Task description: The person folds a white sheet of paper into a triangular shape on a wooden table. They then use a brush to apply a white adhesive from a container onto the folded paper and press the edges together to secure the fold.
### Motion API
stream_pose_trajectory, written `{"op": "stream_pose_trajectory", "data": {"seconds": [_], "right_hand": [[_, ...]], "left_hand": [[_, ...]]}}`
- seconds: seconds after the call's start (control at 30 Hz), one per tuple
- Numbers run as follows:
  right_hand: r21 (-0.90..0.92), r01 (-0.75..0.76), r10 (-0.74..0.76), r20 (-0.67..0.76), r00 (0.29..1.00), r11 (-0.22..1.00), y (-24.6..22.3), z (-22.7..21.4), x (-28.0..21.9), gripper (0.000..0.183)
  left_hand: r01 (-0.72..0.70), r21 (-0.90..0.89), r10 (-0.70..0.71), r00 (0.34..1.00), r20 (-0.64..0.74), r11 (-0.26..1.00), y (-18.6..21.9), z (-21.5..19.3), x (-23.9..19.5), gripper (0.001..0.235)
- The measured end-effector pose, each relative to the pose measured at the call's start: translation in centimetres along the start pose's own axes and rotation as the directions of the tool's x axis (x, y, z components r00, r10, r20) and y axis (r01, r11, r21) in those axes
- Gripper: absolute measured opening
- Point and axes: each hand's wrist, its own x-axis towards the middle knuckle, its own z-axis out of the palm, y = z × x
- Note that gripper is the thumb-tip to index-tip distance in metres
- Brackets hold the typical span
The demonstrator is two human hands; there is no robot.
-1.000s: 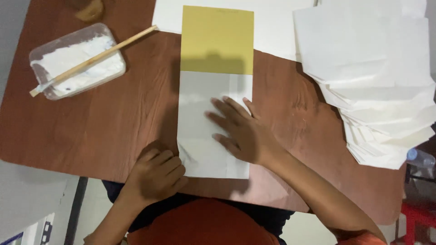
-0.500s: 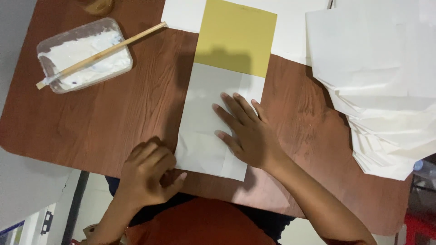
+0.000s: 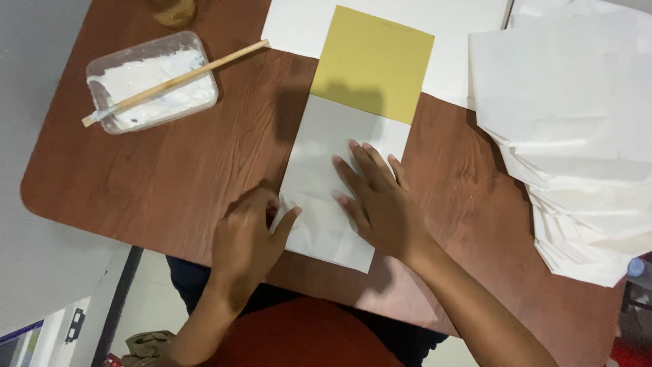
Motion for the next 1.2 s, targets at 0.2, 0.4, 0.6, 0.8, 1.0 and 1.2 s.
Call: {"op": "stream_pose_trajectory", "data": {"seconds": [0.2,0.4,0.6,0.8,1.0,1.2], "right_hand": [[0.034,-0.011,0.012,-0.042,0.999,0.999,-0.1,0.0,-0.1,0.057],[-0.063,-0.041,0.041,0.005,0.999,0.997,-0.4,-0.7,0.0,0.058],[-0.056,-0.032,0.033,0.011,0.999,0.998,-0.4,-0.8,-0.2,0.057],[-0.062,-0.016,0.017,0.018,1.0,0.998,-0.3,-1.0,-0.3,0.056],[-0.024,0.02,-0.019,0.039,0.999,1.0,0.0,-0.9,-0.4,0.059],[0.17,0.021,-0.037,0.088,0.995,0.985,1.4,-2.6,-0.4,0.058]], "left_hand": [[0.274,-0.57,-0.165,0.958,0.236,0.775,-3.3,1.5,1.3,0.044],[0.293,-0.715,-0.114,0.951,0.288,0.634,-5.7,1.4,1.5,0.034],[0.258,-0.627,-0.082,0.952,0.296,0.735,-4.3,0.5,1.0,0.027],[-0.344,0.073,0.344,0.939,0.008,0.936,-2.1,-1.4,-0.1,0.016],[-0.511,0.343,0.517,0.852,0.08,0.788,-4.7,-2.1,-0.7,0.033],[-0.646,0.256,0.616,0.763,0.197,0.719,-6.5,-2.1,1.0,0.033]]}}
